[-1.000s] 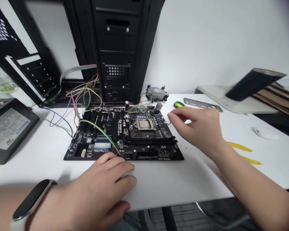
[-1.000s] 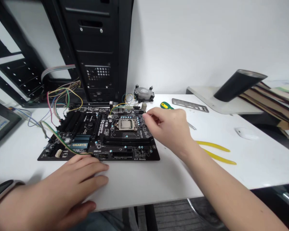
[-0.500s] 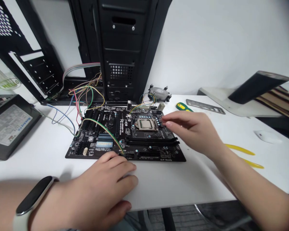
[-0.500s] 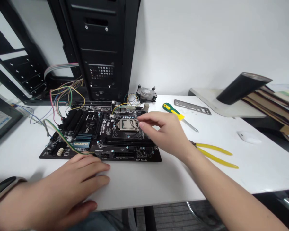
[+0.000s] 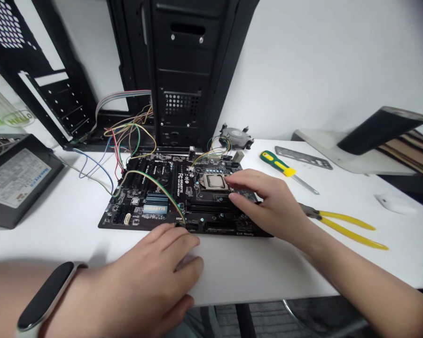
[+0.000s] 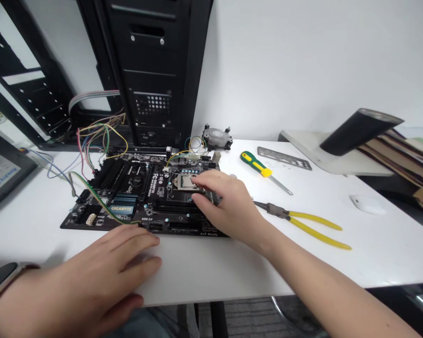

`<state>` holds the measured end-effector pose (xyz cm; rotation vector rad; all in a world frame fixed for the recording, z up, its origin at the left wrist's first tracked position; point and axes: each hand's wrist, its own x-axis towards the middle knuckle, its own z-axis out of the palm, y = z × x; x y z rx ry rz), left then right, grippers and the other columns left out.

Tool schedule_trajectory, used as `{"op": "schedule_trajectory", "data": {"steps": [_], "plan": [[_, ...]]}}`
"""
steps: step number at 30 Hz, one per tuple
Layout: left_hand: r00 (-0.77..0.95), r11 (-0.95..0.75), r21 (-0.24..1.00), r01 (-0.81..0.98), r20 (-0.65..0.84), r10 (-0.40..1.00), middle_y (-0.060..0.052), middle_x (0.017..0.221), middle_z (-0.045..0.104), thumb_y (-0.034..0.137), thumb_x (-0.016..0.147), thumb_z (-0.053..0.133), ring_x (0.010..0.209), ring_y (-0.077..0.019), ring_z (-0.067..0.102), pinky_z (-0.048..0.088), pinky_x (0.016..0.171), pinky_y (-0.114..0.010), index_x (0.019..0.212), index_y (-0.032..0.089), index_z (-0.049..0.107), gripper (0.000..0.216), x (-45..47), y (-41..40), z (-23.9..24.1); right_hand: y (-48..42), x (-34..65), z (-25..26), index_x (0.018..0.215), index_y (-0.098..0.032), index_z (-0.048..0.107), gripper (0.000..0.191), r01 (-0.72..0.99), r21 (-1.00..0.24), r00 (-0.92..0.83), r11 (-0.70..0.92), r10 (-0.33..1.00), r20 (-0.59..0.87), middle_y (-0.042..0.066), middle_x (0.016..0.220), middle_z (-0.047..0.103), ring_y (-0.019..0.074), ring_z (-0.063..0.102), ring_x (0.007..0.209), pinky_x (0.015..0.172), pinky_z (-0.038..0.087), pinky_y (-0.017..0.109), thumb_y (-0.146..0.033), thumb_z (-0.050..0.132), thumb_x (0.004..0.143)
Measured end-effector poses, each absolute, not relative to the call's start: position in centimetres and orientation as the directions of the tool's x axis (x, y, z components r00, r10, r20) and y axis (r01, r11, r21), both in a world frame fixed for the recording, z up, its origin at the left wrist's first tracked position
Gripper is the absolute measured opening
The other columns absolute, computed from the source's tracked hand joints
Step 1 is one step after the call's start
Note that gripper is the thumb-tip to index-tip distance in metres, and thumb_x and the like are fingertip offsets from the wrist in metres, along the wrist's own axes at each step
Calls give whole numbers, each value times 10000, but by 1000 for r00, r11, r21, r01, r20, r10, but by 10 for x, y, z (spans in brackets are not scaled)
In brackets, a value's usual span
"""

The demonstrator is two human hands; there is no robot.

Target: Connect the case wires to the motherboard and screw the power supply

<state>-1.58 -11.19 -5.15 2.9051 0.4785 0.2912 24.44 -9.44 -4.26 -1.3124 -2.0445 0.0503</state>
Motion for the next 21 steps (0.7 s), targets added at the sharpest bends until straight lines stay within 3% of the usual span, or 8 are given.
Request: {"op": "schedule_trajectory", "data": {"steps": [4, 8, 15, 21], "plan": [[924, -945, 50, 323, 197, 327, -188, 1252, 586, 341, 885, 482, 1081, -345, 559, 482, 881, -495, 1107, 134, 587, 321, -15, -116, -54, -93, 246, -46, 1020, -208, 684, 207, 770, -352, -303, 533, 790, 533, 90, 1026, 723, 228, 682, 942, 834, 574, 413, -211, 569, 847], [906, -930, -42, 365, 245, 345, -201, 1217, 627, 393, 919, 429, 1073, -345, 599, 487, 872, -479, 1124, 120, 602, 383, -15, -121, -58, -92, 246, -49, 1022, -205, 680, 205, 754, -360, -309, 549, 780, 544, 89, 1022, 721, 223, 680, 949, 843, 572, 408, -211, 569, 849], [939, -950, -80, 302, 197, 282, -228, 1253, 612, 578, 829, 532, 1112, -370, 597, 471, 906, -471, 1207, 128, 583, 589, -17, -123, -59, -90, 245, -51, 1037, -185, 644, 199, 695, -336, -394, 635, 728, 561, 104, 1027, 702, 209, 666, 959, 829, 569, 390, -196, 585, 848], [951, -949, -114, 295, 132, 280, -249, 1320, 564, 497, 832, 561, 1165, -378, 573, 468, 902, -459, 1297, 115, 525, 604, -18, -125, -60, -89, 246, -48, 1030, -187, 628, 195, 666, -375, -452, 645, 748, 486, 98, 1048, 672, 203, 645, 989, 859, 543, 359, -200, 599, 838]]}}
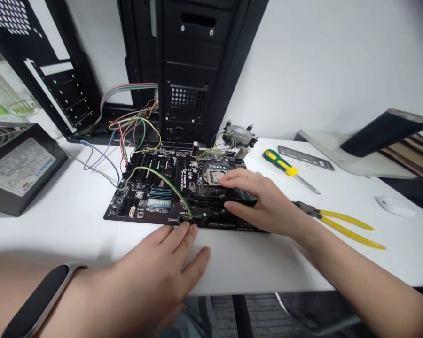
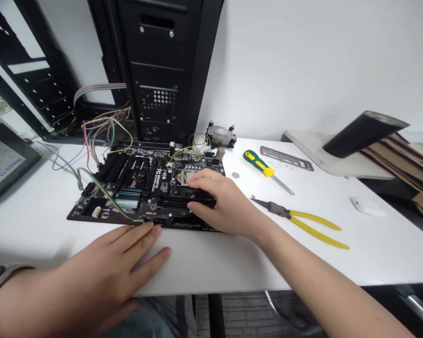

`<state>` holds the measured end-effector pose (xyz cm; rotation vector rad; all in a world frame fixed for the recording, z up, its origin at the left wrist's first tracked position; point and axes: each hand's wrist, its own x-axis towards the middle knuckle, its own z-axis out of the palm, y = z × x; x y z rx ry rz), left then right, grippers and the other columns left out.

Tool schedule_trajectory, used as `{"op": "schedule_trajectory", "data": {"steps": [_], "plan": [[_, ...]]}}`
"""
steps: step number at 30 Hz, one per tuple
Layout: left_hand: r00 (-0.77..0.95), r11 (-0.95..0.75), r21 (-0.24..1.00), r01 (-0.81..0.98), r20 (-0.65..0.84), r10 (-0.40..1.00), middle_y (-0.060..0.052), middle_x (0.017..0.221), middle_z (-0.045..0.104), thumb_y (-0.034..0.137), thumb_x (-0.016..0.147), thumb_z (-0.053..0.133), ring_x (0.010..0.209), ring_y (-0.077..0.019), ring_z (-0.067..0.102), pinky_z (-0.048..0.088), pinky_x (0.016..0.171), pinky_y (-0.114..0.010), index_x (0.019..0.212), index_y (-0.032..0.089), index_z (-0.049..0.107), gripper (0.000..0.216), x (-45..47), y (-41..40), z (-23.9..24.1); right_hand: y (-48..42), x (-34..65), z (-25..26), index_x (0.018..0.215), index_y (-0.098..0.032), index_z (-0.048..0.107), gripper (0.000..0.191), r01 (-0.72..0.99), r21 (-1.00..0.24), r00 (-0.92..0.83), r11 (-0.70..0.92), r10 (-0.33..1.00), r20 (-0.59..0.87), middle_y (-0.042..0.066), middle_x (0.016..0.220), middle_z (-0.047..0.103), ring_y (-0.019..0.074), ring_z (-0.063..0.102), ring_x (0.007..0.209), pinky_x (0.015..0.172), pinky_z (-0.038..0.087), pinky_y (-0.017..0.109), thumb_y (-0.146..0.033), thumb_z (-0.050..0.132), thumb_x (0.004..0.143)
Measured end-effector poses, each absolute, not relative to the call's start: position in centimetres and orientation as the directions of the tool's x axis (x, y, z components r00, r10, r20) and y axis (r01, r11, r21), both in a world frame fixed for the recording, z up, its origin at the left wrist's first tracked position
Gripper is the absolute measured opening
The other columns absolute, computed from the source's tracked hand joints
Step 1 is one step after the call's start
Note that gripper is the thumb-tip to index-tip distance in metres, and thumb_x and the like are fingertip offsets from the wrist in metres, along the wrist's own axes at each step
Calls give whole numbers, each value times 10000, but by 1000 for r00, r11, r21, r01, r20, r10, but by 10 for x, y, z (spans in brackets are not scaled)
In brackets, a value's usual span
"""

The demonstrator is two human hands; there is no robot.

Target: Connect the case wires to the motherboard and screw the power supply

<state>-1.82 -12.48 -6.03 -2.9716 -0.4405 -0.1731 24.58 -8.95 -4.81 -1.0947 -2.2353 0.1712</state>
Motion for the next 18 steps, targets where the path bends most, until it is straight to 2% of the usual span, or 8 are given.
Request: {"op": "schedule_trajectory", "data": {"steps": [6, 15, 18], "plan": [[944, -941, -148, 303, 184, 275, -227, 1291, 597, 482, 816, 581, 1138, -361, 602, 463, 897, -430, 1253, 126, 571, 564, -17, -125, -62, -85, 246, -47, 1036, -164, 609, 211, 630, -408, -534, 661, 750, 390, 100, 1071, 633, 194, 602, 994, 883, 500, 360, -217, 620, 832], [943, -935, -185, 303, 201, 265, -231, 1289, 596, 473, 851, 531, 1129, -356, 604, 429, 907, -432, 1257, 116, 563, 541, -17, -127, -64, -80, 239, -41, 971, -129, 646, 215, 678, -372, -580, 634, 773, 259, 107, 987, 599, 231, 548, 952, 858, 470, 391, -243, 645, 789], [944, -937, -188, 295, 206, 256, -246, 1300, 581, 480, 851, 518, 1145, -372, 590, 412, 923, -449, 1283, 106, 535, 572, -17, -126, -66, -77, 238, -42, 944, -126, 660, 209, 681, -357, -587, 640, 768, 257, 123, 1034, 577, 243, 540, 1002, 898, 463, 406, -253, 656, 778]]}}
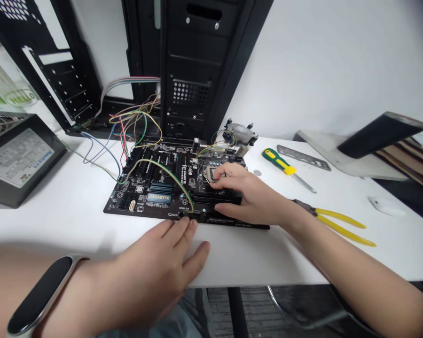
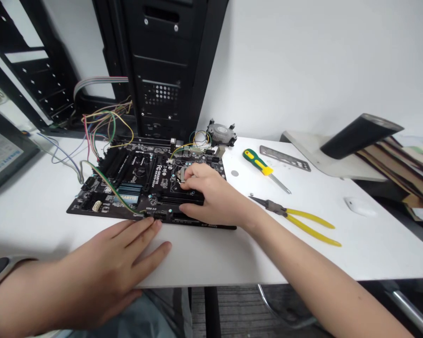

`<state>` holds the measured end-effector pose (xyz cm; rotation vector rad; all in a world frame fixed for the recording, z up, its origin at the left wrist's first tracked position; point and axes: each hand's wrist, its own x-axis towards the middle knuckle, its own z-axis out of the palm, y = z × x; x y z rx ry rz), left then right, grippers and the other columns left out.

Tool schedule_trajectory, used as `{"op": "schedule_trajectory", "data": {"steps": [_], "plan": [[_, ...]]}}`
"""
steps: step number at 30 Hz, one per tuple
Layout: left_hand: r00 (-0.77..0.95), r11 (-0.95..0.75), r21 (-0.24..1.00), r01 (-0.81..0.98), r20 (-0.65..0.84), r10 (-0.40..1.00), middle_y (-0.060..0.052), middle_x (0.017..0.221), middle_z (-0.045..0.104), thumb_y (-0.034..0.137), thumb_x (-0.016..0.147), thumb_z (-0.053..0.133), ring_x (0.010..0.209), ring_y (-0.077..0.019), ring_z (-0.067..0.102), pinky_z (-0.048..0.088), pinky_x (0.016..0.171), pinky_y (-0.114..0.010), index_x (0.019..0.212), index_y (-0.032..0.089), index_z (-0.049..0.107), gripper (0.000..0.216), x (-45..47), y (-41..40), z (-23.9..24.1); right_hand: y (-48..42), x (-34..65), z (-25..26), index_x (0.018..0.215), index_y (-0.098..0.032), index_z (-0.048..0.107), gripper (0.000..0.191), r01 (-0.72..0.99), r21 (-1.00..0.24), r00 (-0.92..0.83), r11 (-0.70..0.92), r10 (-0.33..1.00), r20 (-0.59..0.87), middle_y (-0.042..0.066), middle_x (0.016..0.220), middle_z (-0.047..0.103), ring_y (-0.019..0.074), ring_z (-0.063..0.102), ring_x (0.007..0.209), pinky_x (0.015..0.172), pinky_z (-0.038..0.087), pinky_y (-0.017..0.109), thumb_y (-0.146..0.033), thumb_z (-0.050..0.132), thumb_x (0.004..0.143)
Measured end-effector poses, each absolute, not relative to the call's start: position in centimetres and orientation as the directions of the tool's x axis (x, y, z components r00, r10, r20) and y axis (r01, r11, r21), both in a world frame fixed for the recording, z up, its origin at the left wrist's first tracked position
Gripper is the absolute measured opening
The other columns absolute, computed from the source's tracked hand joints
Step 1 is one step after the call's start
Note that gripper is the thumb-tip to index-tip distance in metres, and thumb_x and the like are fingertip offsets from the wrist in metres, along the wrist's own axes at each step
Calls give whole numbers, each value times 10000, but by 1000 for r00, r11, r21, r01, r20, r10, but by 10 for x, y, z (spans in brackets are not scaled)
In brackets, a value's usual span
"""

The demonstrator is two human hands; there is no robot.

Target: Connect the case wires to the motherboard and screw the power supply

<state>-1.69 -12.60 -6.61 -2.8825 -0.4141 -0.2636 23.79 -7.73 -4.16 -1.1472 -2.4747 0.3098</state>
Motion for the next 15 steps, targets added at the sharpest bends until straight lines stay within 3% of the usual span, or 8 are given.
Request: {"op": "schedule_trajectory", "data": {"steps": [5, 9, 15], "plan": [[952, -942, -189, 279, 187, 244, -265, 1302, 569, 505, 818, 547, 1138, -394, 587, 398, 937, -466, 1291, 89, 514, 630, -17, -126, -68, -72, 239, -44, 944, -113, 678, 221, 661, -342, -622, 668, 743, 247, 167, 1184, 559, 280, 516, 1178, 1012, 434, 445, -273, 639, 796], [950, -941, -194, 278, 198, 240, -271, 1301, 567, 513, 802, 562, 1141, -400, 581, 390, 943, -471, 1291, 83, 511, 653, -17, -126, -69, -69, 236, -43, 922, -109, 697, 229, 664, -314, -648, 678, 732, 211, 180, 1225, 576, 303, 534, 1204, 1024, 444, 464, -295, 638, 802], [957, -942, -206, 265, 177, 230, -269, 1284, 579, 505, 821, 534, 1116, -398, 591, 416, 905, -471, 1281, 88, 520, 621, -16, -125, -64, -75, 231, -44, 971, -113, 718, 297, 746, -140, -617, 651, 755, 223, 183, 1290, 590, 350, 522, 1247, 1021, 430, 541, -363, 623, 842]]}}
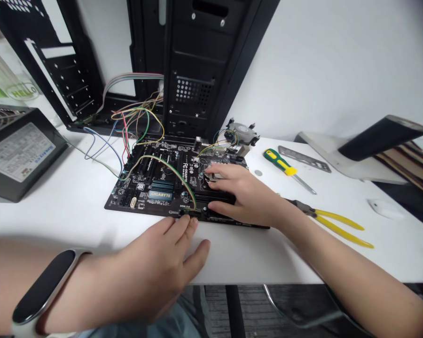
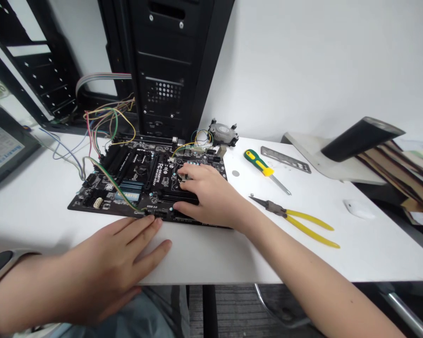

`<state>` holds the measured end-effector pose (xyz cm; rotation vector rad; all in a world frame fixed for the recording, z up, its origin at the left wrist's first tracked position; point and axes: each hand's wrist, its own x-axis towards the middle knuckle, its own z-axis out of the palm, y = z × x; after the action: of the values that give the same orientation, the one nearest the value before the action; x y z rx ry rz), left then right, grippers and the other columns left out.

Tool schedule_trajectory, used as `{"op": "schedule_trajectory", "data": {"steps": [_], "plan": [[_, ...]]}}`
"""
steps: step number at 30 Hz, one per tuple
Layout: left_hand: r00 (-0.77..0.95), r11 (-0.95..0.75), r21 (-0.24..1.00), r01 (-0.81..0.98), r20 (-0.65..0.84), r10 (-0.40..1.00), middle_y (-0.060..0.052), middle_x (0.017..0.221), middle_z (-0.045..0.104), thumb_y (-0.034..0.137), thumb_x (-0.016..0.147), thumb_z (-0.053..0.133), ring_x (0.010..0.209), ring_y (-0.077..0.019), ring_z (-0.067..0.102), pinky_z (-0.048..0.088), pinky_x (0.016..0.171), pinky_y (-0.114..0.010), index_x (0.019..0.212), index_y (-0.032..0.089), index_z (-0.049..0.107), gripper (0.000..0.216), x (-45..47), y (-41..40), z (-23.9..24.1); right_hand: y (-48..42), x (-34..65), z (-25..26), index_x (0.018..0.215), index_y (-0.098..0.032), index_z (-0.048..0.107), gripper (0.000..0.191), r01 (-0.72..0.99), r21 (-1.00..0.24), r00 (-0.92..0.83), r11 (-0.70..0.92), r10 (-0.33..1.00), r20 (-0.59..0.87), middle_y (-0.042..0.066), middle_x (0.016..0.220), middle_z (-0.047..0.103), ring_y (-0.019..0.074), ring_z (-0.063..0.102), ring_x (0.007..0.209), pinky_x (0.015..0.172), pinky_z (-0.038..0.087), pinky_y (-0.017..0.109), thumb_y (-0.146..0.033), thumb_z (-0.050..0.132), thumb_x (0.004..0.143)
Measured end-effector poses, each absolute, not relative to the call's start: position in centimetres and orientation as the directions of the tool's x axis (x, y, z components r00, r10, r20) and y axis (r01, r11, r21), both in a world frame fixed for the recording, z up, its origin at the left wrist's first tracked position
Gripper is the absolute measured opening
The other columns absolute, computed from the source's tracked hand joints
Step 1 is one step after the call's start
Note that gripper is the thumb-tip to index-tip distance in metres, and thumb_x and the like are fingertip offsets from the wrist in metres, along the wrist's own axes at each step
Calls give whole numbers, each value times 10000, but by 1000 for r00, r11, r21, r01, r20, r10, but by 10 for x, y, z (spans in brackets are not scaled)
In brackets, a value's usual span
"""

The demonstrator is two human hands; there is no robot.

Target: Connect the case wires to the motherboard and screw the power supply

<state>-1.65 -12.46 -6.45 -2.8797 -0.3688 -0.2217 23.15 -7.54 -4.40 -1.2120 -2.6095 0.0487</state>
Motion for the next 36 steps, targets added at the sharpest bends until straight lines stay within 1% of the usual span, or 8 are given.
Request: {"op": "schedule_trajectory", "data": {"steps": [5, 8, 11, 15, 19, 24, 30, 36], "plan": [[961, -946, -192, 260, 152, 233, -256, 1240, 605, 455, 877, 451, 1054, -366, 618, 466, 830, -445, 1256, 104, 529, 522, -16, -122, -57, -82, 234, -48, 1096, -136, 691, 349, 775, -48, -611, 630, 767, 197, 149, 1338, 580, 334, 535, 1244, 1004, 431, 579, -392, 541, 911], [955, -948, -167, 269, 172, 241, -261, 1242, 601, 466, 850, 488, 1051, -374, 615, 477, 823, -452, 1251, 110, 533, 538, -16, -122, -56, -83, 236, -51, 1185, -103, 653, 411, 784, -26, -608, 620, 776, 172, 165, 1390, 535, 345, 503, 1279, 1016, 429, 577, -390, 499, 935], [951, -950, -147, 277, 182, 249, -267, 1246, 597, 479, 812, 548, 1066, -384, 605, 478, 834, -459, 1250, 112, 541, 571, -16, -123, -57, -82, 238, -53, 1210, -85, 642, 430, 786, -55, -600, 615, 782, 171, 183, 1404, 515, 341, 494, 1288, 1024, 435, 557, -384, 484, 943], [949, -951, -90, 295, 141, 281, -247, 1296, 576, 496, 803, 579, 1118, -379, 587, 486, 856, -456, 1267, 141, 547, 585, -16, -124, -55, -79, 240, -53, 1169, -103, 676, 397, 777, -135, -583, 615, 783, 216, 178, 1359, 558, 319, 527, 1259, 1027, 451, 524, -373, 496, 941], [944, -943, -66, 327, 59, 324, -243, 1342, 544, 506, 830, 558, 1166, -392, 565, 489, 878, -482, 1315, 171, 520, 591, -15, -123, -52, -78, 238, -52, 1136, -105, 697, 374, 770, -168, -575, 616, 783, 235, 186, 1311, 595, 322, 557, 1227, 1014, 471, 517, -363, 538, 917], [940, -939, -50, 340, 15, 340, -261, 1376, 504, 456, 859, 528, 1218, -415, 527, 485, 907, -512, 1338, 157, 492, 566, -16, -125, -52, -82, 239, -52, 1162, -93, 683, 368, 772, -143, -550, 619, 765, 335, 197, 1237, 638, 305, 619, 1133, 955, 516, 504, -323, 547, 909], [938, -937, -33, 347, 13, 347, -261, 1394, 485, 470, 873, 512, 1241, -412, 510, 485, 923, -516, 1346, 152, 473, 571, -17, -125, -55, -81, 243, -53, 1008, -104, 749, 307, 758, -70, -583, 648, 722, 373, 190, 1168, 673, 295, 670, 1015, 880, 556, 480, -304, 534, 917], [935, -935, -8, 355, 7, 355, -258, 1397, 478, 477, 870, 509, 1246, -408, 499, 469, 936, -513, 1352, 154, 475, 581, -15, -125, -55, -80, 244, -53, 1000, -110, 759, 308, 759, -31, -591, 650, 709, 385, 171, 1171, 679, 291, 669, 1032, 885, 565, 446, -292, 523, 925]]}}
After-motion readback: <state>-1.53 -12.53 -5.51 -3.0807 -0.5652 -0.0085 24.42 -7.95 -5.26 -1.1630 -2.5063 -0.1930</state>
